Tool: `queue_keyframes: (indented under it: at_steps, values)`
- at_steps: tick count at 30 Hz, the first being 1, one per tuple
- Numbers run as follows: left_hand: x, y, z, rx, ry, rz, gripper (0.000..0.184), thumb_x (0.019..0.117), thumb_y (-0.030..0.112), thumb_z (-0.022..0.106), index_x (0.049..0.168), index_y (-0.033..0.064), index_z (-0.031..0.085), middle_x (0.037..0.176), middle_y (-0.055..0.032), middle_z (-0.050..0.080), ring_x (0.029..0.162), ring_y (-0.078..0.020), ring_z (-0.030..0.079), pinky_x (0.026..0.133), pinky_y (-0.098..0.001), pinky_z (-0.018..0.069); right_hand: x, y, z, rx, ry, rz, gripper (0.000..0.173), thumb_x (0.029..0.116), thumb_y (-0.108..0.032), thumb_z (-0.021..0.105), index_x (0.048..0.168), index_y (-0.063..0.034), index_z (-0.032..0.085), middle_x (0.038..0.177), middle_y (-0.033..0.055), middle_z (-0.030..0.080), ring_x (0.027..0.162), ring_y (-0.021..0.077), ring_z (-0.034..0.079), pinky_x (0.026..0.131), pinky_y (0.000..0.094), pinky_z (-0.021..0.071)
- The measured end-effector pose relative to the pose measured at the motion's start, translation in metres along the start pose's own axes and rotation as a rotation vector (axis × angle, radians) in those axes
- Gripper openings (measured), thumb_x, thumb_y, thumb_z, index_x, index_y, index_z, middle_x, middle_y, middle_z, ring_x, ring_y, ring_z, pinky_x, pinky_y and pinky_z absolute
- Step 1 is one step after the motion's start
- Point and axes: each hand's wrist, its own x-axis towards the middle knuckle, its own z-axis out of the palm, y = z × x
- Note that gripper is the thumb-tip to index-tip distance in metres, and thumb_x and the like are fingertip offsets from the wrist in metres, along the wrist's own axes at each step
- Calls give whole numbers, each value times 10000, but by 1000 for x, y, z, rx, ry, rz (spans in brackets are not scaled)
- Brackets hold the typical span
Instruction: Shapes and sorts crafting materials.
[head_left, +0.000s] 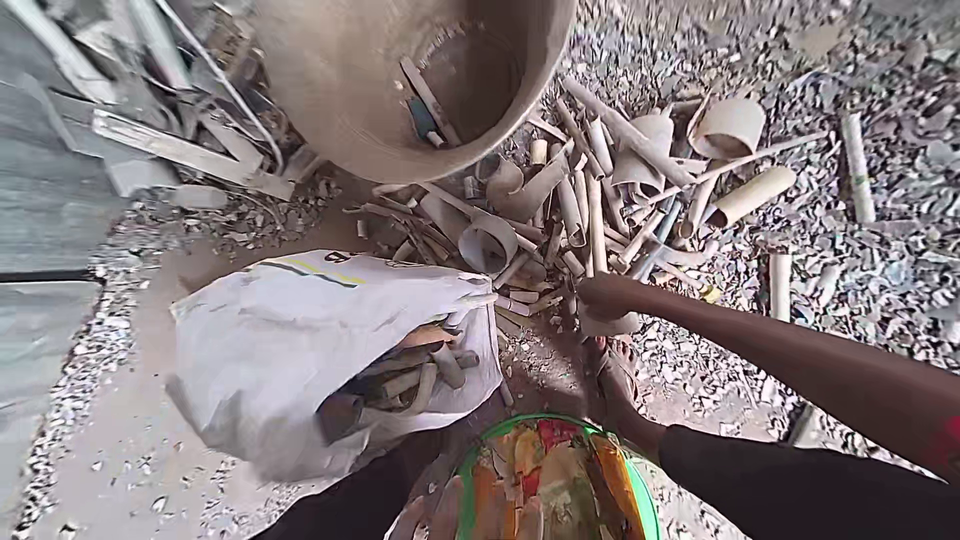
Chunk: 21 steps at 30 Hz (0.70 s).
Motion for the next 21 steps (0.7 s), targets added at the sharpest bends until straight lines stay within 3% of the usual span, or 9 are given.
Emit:
queue_keyframes:
  at_steps: [5,7,9,11,14,16,17,19,21]
  values:
    - [-6,-3,36,44,116,-96,413,1006,306,633,1404,193,643,1274,-134,698,1186,-410,646,953,-635,498,-62,-35,15,-54,13,-65,279,1000,-114,623,1176,101,649,1115,313,650,1062,459,622,908,648,451]
    - [14,-9,43,117,-67,-202,437,1051,323,569,1471,203,572,1484,-114,567,1427,-404,443,1134,-688,292,-85,-33,15,0,116,-58,237,1006,-105,611,1114,100,660,1056,297,652,1005,433,623,882,626,454]
    - [31,-21,55,152,-125,-188,439,1058,273,562,1482,160,556,1598,-125,433,1538,-428,226,1176,-747,55,-102,-22,20,132,265,3,235,1006,-137,627,1066,85,676,1021,277,659,965,405,631,856,600,472]
    - [47,-36,63,203,-53,-184,428,1012,158,622,1435,97,593,1627,-163,382,1554,-476,125,1164,-771,-13,-120,-16,32,342,456,91,263,1017,-123,600,1170,85,648,1125,304,640,1035,421,621,895,605,468]
    - [58,-49,67,220,30,-363,447,999,-51,498,1443,-10,540,1582,-282,387,1511,-518,225,1198,-722,58,-116,-10,86,946,878,222,364,1030,-111,540,1334,88,553,1275,315,593,1131,397,625,946,545,513]
    - [52,-40,67,216,-46,-504,428,1031,-58,411,1452,-102,473,1515,-354,423,1469,-528,307,1203,-688,115,-97,-30,125,1362,1161,269,369,1018,-88,531,1344,86,532,1247,286,587,1074,351,611,889,505,517]
    - [48,-33,67,220,-89,-518,387,1029,-55,421,1398,-125,516,1453,-358,486,1419,-526,384,1182,-693,163,-85,-49,140,1516,1248,289,376,1016,-75,534,1353,89,509,1225,278,582,1041,329,597,873,486,502]
    - [46,-20,69,300,-187,-480,339,1016,-51,451,1323,-98,585,1382,-310,559,1322,-484,496,1113,-668,304,-65,-91,162,1618,1257,297,444,1005,-80,580,1398,82,454,1251,288,585,1087,345,616,922,494,523]
    - [46,-11,73,331,-232,-453,352,1017,-49,448,1338,-67,592,1394,-284,560,1326,-462,499,1111,-645,324,-56,-141,163,1454,1138,182,433,977,-108,648,1337,104,532,1220,296,633,1107,368,646,959,507,528]
